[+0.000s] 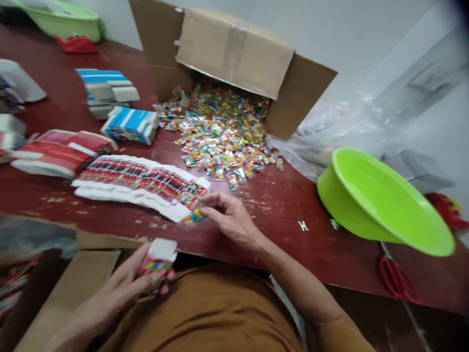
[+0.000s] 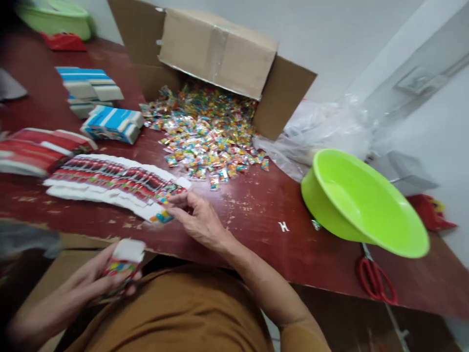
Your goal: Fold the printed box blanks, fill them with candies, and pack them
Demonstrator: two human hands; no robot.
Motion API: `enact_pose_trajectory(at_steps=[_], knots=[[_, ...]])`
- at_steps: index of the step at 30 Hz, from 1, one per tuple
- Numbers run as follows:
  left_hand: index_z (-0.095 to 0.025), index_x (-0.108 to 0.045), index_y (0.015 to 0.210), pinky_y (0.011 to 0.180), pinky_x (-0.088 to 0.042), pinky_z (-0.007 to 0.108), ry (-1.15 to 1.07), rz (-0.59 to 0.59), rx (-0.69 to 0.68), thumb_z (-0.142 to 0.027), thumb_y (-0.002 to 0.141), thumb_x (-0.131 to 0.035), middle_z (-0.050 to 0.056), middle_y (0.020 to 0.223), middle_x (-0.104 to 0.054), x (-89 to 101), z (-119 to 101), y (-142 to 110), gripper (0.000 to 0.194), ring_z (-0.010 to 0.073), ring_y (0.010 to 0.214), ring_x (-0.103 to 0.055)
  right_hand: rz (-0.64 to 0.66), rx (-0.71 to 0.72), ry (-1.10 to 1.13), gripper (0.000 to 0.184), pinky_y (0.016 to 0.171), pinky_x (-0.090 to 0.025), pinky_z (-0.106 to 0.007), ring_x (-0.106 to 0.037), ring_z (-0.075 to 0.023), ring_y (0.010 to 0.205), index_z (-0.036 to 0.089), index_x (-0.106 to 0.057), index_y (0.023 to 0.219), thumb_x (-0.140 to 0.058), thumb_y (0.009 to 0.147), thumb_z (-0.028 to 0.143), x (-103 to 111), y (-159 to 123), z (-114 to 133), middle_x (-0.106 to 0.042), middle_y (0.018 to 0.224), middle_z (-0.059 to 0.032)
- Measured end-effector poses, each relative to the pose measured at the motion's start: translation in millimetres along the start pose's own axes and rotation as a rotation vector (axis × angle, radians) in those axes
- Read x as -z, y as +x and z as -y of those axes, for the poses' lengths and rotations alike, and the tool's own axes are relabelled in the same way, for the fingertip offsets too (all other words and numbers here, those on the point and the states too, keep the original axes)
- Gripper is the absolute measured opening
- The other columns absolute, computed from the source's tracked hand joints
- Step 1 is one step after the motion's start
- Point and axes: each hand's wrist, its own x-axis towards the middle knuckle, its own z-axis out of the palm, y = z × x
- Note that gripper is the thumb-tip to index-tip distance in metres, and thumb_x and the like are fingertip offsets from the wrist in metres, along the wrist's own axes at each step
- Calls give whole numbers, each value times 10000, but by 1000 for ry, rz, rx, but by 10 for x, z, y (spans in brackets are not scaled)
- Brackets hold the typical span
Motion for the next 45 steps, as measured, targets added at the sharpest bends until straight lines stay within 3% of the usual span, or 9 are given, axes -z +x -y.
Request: enact_pose_trajectory(at_steps=[3,6,18,22,26,30,35,42,45], knots=[[-213,-558,1042,629,-494,262,-16,150,-131,-407,815,-709,2,824,-663,-328,-226,43,335,137,651,-588,35,-2,39,188,734,-555,-281,-686,-143,755,169,-671,977,-696,847,302,-160,-109,65,-735,869,-37],[-212,-496,1087,586,-463,255,-23,107,-210,-330,818,-665,-24,784,-628,-489,-309,104,339,115,586,-551,54,54,-60,128,705,-541,-275,-679,-145,745,173,-681,943,-685,860,270,-189,-135,58,-739,859,-38],[-200,-501,1120,558,-478,247,-234,109,-260,-390,818,-651,3,763,-682,-600,-349,146,387,139,573,-616,263,213,-232,83,789,-496,-301,-599,-154,842,229,-745,878,-671,908,252,-101,-112,164,-642,882,-26],[-192,-531,1053,487,-494,260,-432,66,-209,-581,883,-531,27,700,-685,-613,-346,197,425,169,501,-629,105,22,31,155,778,-503,-296,-604,-148,848,245,-705,1050,-665,902,270,-129,-107,111,-640,940,-22],[-203,-530,1096,427,-503,238,-473,-33,-239,-435,863,-595,10,675,-677,-676,-295,190,335,164,495,-614,306,-286,325,396,590,-494,-255,-594,-124,659,230,-639,1146,-782,803,368,-236,-171,6,-664,903,-15],[-203,-518,1124,397,-481,204,-506,-40,-258,-391,834,-598,12,740,-675,-703,-216,188,355,135,481,-597,295,-387,427,316,510,-493,-260,-544,-108,523,188,-685,943,-790,789,443,-378,-262,-84,-646,744,1],[-203,-515,1175,409,-491,200,-588,-40,-335,-485,867,-552,23,782,-644,-592,-145,179,419,156,583,-629,124,-296,269,275,477,-468,-237,-544,-102,526,180,-712,861,-797,784,429,-490,-288,-180,-693,818,-30],[-198,-530,1157,411,-459,195,-584,-73,-390,-420,816,-633,22,805,-649,-546,-122,123,419,141,566,-614,209,-154,105,221,480,-515,-252,-582,-138,542,198,-720,932,-699,876,411,-546,-309,-176,-698,809,-57],[-195,-560,1107,420,-490,230,-751,38,-320,-371,779,-630,20,773,-659,-527,-92,166,378,156,530,-630,218,-8,19,159,478,-519,-240,-582,-122,525,218,-732,953,-659,912,353,-503,-306,-172,-702,876,-65]])
